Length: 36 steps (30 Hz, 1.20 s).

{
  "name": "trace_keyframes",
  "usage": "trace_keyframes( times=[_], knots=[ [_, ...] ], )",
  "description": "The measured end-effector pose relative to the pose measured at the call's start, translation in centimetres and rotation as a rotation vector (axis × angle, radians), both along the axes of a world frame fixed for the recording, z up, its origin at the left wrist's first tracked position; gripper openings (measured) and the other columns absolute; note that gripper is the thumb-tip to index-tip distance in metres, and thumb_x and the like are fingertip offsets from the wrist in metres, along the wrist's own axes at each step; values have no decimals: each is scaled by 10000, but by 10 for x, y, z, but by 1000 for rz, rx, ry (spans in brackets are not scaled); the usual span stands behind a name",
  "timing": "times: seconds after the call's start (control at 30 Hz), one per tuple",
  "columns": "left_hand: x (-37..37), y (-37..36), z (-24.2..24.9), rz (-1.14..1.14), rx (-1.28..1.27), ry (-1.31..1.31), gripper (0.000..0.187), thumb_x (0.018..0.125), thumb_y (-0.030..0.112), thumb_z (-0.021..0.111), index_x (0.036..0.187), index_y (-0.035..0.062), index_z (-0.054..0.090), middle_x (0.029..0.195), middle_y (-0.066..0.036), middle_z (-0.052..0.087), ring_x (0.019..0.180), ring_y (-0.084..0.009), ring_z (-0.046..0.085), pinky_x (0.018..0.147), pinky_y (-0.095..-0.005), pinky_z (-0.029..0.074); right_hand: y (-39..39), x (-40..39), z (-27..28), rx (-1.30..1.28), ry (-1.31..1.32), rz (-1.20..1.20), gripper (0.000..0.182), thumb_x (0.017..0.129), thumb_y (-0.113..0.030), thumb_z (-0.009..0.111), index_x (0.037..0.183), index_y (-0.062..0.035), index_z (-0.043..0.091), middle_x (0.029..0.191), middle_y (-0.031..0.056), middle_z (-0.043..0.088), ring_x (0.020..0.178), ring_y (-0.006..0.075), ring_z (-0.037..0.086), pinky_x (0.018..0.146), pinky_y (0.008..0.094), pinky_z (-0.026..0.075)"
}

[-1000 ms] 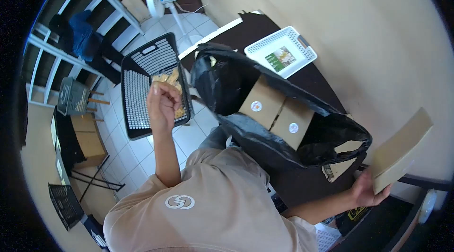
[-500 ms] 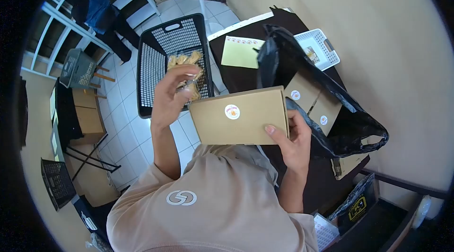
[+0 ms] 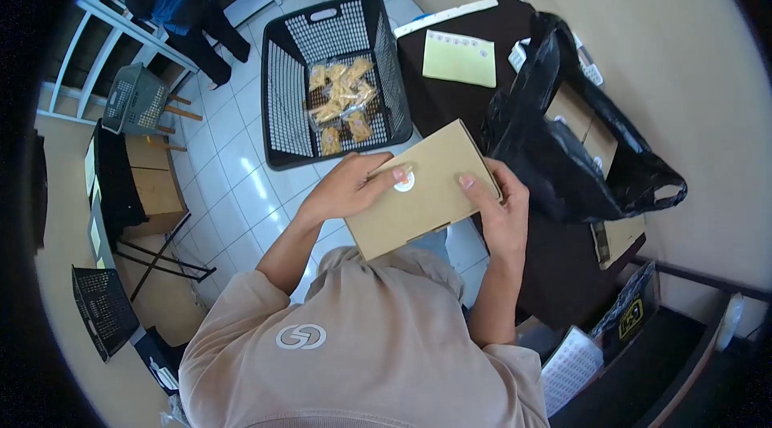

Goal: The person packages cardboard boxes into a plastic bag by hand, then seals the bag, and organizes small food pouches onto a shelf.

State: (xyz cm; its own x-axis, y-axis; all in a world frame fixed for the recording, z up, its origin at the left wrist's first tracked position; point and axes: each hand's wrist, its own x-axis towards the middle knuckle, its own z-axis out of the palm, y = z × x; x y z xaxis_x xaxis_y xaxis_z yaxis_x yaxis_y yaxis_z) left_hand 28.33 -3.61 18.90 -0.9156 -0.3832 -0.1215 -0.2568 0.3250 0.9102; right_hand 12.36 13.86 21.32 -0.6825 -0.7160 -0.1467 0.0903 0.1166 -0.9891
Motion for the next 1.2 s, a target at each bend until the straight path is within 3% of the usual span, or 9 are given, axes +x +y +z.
trace_keyframes(
  times=[0.2,0.27,0.43,0.8,0.93,1.07,1.2],
  knots=[
    [38,5,-17,152,16,56,483,967,403,483,779,-23,613,644,-225,595,642,-388,617,588,-448,449,4,41,-19,26,53,12,343,827,-170,714,1070,58,635,907,65,664,828,97,580,759,236,447],
    [49,3,-19,75,-57,-21,484,967,402,478,774,-20,618,655,-228,601,655,-395,621,602,-474,451,3,51,-23,29,51,36,344,830,-166,711,1077,60,633,916,67,664,830,98,579,758,235,446],
    [70,6,-15,88,-21,-168,552,881,525,577,794,-18,632,681,-245,620,676,-401,631,629,-462,477,1,69,-30,53,56,75,320,856,-145,680,1093,63,621,944,63,660,855,103,583,787,241,447],
    [115,14,-22,153,-174,-236,643,754,595,684,911,-27,640,770,-244,654,773,-415,643,714,-454,493,-3,93,-48,117,-32,257,268,859,-126,680,1064,37,626,887,47,653,811,89,571,754,236,442],
    [105,15,-14,-4,-196,-224,634,782,592,656,931,-24,642,780,-237,651,812,-413,635,750,-464,484,-4,93,-37,72,53,290,370,855,-101,680,1185,20,563,966,78,628,842,105,568,778,267,462],
    [81,24,-4,-116,-234,-202,608,828,578,611,1020,1,624,839,-244,655,856,-406,634,786,-451,482,2,82,-5,119,75,240,395,835,-71,675,1204,-20,544,969,54,604,875,116,564,808,268,456],
    [56,22,1,-235,-209,-135,571,853,526,614,1114,19,596,909,-228,664,881,-397,634,799,-440,484,24,53,9,88,282,201,396,794,-43,691,1167,-21,558,962,58,592,874,125,551,801,265,452]
  ],
)
